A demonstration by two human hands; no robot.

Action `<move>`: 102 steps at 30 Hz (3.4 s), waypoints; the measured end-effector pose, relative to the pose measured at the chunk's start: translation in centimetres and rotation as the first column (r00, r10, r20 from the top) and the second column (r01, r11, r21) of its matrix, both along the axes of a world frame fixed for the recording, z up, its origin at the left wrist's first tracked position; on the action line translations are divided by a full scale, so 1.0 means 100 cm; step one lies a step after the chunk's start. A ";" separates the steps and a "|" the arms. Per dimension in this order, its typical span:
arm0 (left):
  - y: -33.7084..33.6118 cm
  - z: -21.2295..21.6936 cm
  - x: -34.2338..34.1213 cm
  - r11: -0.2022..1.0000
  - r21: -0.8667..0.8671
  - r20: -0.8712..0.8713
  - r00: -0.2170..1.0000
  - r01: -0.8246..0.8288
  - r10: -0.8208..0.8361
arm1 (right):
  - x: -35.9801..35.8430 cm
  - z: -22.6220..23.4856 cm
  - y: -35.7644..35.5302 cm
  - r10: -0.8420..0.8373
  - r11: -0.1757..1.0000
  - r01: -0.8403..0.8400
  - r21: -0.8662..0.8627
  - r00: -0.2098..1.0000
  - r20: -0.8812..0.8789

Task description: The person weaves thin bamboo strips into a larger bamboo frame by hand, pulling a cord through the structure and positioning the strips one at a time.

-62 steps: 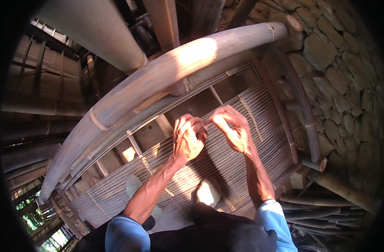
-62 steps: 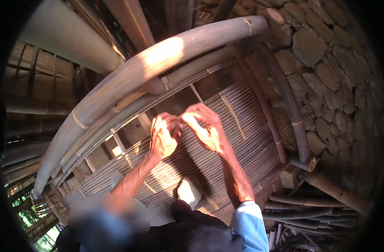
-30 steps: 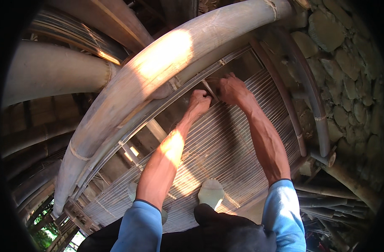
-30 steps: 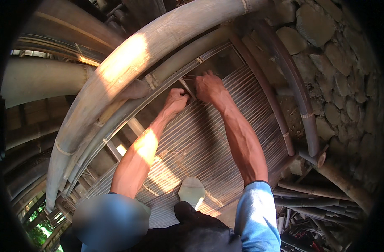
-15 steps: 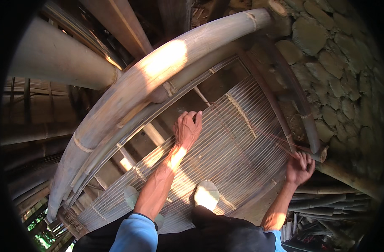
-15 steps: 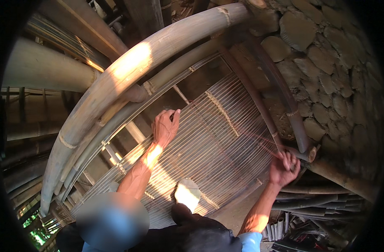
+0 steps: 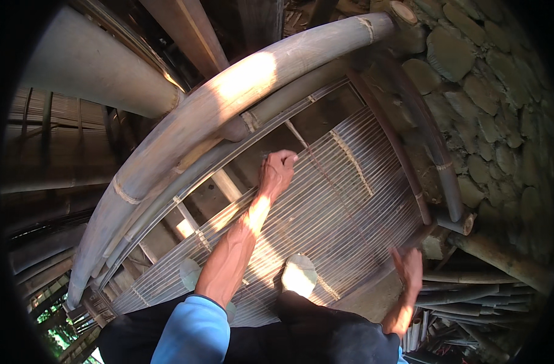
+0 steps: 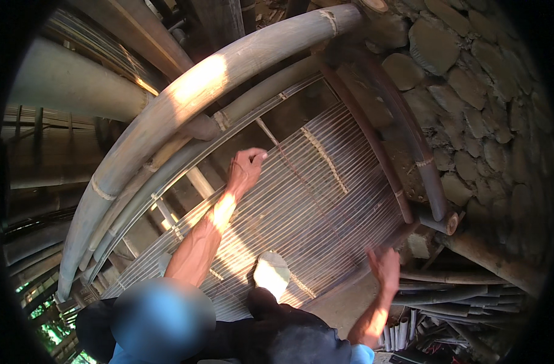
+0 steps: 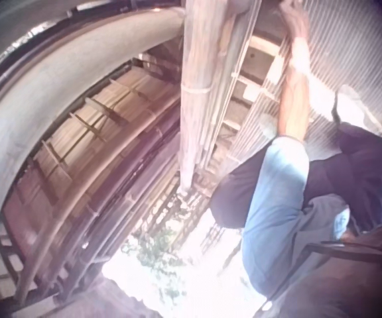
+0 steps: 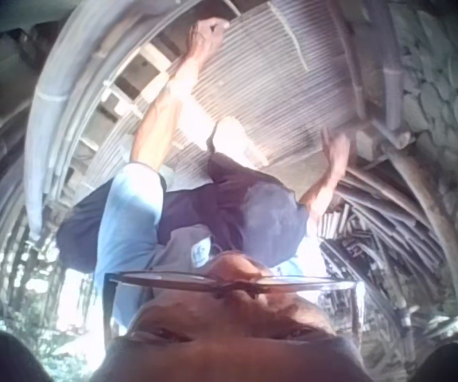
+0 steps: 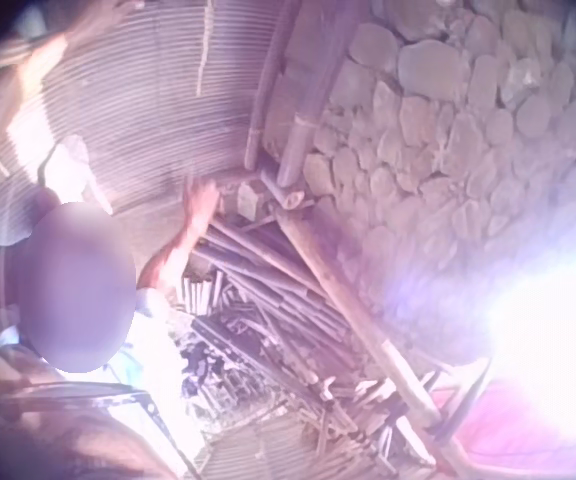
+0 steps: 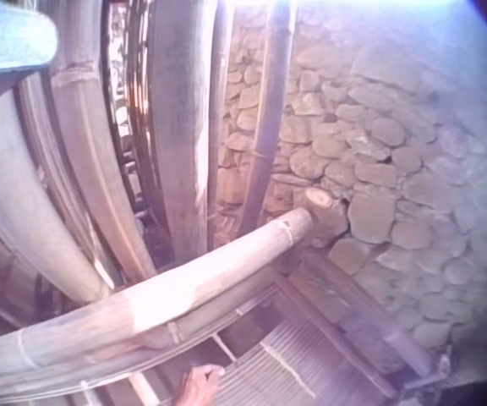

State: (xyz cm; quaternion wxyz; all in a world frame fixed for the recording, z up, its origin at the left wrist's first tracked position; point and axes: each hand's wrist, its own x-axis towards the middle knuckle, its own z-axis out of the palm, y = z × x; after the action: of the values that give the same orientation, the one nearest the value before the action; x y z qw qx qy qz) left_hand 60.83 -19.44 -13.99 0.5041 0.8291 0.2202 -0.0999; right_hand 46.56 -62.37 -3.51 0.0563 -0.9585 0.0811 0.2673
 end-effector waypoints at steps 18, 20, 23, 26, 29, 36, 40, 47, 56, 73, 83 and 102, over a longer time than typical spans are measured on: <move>-0.002 -0.028 0.029 0.954 -0.299 -0.072 0.997 -0.030 0.009 | 0.086 -0.090 0.220 -0.117 0.706 -0.324 0.630 0.824 0.555; 0.005 -0.031 0.035 0.916 -0.400 -0.086 0.993 0.045 -0.086 | 0.094 -0.086 0.217 -0.343 0.494 -0.055 0.868 0.905 0.253; 0.006 -0.032 0.037 0.865 -0.496 -0.139 0.976 0.079 -0.169 | 0.122 -0.069 0.223 -0.483 0.071 0.222 0.973 0.861 -0.161; 0.005 -0.037 0.035 0.875 -0.479 -0.169 0.971 0.070 -0.170 | 0.154 -0.061 0.232 -0.488 -0.179 0.213 0.961 0.828 -0.275; 0.002 -0.032 0.032 0.908 -0.396 -0.098 0.977 0.139 -0.192 | 0.175 -0.054 0.239 -0.346 -0.541 0.119 0.833 0.871 -0.349; -0.006 0.007 0.024 0.963 -0.099 -0.227 0.936 0.251 -0.268 | 0.197 -0.048 0.240 -0.247 -0.729 0.167 0.664 0.841 -0.482; -0.007 0.004 0.020 0.970 0.013 -0.173 0.956 0.242 -0.236 | 0.197 -0.036 0.246 -0.545 -0.277 0.020 0.961 0.821 -0.174; -0.007 -0.001 0.019 0.952 0.088 -0.226 0.936 0.294 -0.268 | 0.101 -0.039 0.280 -0.455 0.188 -0.068 0.980 0.878 0.148; 0.060 0.012 0.003 0.987 0.152 0.278 0.956 0.048 -0.090 | 0.101 -0.044 0.248 -0.362 0.160 -0.081 0.984 0.922 0.135; 0.210 0.090 -0.123 0.875 0.463 -0.142 0.986 0.143 -0.086 | 0.062 0.015 0.327 0.745 0.225 -0.835 0.503 0.480 0.464; 0.270 0.223 -0.291 0.647 0.660 -0.449 0.891 0.381 -0.067 | -0.002 -0.064 0.476 0.762 -0.527 -0.717 0.456 -0.161 0.627; 0.190 0.128 -0.345 0.744 -0.599 -0.315 0.942 -0.295 0.120 | 0.008 -0.013 0.496 0.868 -0.143 -0.642 0.753 0.284 0.407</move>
State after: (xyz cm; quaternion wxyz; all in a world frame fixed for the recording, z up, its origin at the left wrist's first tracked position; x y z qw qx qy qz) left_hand 26.33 -0.42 -1.15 0.7307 0.5580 0.3279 -0.2174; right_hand 47.37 -12.80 -4.81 0.3273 -0.6060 -0.6307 0.3575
